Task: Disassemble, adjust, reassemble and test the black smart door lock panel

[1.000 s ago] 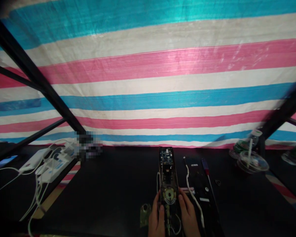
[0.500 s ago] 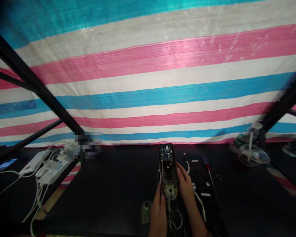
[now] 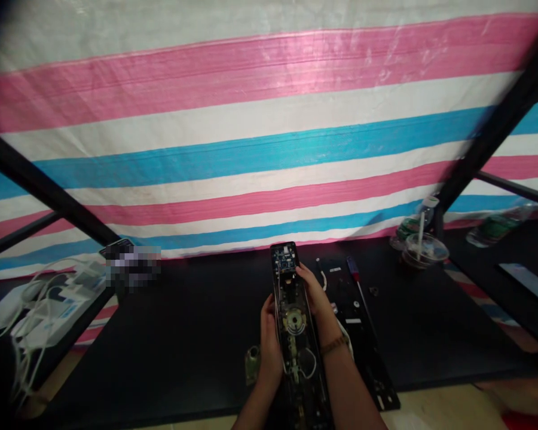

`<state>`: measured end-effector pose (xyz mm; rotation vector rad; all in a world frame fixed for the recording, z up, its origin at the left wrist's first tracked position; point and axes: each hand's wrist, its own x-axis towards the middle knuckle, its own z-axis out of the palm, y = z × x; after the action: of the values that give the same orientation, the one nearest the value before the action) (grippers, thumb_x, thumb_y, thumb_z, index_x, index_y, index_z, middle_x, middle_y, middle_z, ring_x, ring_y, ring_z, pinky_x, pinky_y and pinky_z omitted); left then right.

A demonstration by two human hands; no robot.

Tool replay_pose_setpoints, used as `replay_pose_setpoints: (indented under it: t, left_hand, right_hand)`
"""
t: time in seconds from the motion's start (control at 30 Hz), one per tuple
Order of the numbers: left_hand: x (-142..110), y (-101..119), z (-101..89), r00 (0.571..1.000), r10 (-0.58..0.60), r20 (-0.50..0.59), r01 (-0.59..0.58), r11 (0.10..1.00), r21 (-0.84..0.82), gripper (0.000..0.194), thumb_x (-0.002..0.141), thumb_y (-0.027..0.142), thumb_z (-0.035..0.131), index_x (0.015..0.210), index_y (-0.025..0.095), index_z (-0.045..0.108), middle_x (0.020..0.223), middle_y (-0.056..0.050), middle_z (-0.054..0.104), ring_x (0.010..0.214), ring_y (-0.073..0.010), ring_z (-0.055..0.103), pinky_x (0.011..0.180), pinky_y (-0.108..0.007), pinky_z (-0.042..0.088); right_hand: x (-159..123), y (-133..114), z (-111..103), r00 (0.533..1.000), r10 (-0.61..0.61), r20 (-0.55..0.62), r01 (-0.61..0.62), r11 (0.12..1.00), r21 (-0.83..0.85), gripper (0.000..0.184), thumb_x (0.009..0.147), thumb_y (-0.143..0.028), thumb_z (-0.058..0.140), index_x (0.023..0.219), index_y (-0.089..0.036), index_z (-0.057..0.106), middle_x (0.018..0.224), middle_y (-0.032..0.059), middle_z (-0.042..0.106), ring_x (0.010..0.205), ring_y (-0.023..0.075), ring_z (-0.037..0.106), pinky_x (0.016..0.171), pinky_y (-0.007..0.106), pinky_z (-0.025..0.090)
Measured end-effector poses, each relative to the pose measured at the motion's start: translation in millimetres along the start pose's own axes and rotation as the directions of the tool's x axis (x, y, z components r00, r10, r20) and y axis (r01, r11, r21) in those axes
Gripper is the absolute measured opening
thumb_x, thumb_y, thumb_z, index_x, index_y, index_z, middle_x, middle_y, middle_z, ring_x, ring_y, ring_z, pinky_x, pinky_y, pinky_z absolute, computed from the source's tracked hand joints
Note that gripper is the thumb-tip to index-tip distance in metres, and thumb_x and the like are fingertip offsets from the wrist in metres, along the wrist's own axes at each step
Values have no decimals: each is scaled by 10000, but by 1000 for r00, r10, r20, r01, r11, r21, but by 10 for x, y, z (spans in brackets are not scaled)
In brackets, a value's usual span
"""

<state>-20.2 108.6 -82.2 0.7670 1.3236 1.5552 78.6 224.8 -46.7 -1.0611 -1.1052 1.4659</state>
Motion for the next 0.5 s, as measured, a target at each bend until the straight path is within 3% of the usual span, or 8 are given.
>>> replay_pose_setpoints:
  t: [0.1, 0.2, 0.37, 0.5]
  left_hand:
    - [144, -9, -10, 1000, 15, 3, -15, 1000, -19, 662, 950, 618, 384, 1460, 197, 367, 1270, -131, 614, 1017, -213, 671, 878, -352, 538]
    - [381, 0, 24, 999, 39, -2, -39, 998, -43, 649, 945, 625, 389, 1434, 198, 406, 1192, -120, 660, 865, -189, 684, 782, -339, 548]
    - [822, 67, 171, 992, 26, -120, -47, 984, -172, 453, 872, 565, 577, 1081, 174, 674, 1055, -92, 715, 875, -195, 669, 804, -312, 514]
    - [1136, 133, 307, 977, -65, -204, -9, 939, -344, 255, 827, 417, 670, 862, 165, 684, 818, -30, 703, 755, -170, 651, 759, -288, 496]
  right_hand:
    - [138, -84, 23, 991, 88, 97, -93, 995, 46, 610, 882, -626, 478, 1096, -105, 712, 902, 136, 779, 916, 311, 728, 812, 439, 555]
    - [285, -132, 52, 971, 143, 191, -178, 966, 185, 648, 900, -619, 436, 1151, -78, 687, 934, 144, 779, 934, 311, 727, 819, 448, 560]
    - [407, -87, 96, 941, 145, 306, -281, 840, 464, 559, 916, -571, 501, 1279, -167, 633, 1023, 101, 780, 991, 298, 720, 877, 450, 558]
    - [487, 3, 115, 933, 153, 325, -317, 776, 546, 614, 912, -614, 525, 1335, -174, 593, 1075, 97, 770, 1047, 294, 706, 918, 458, 551]
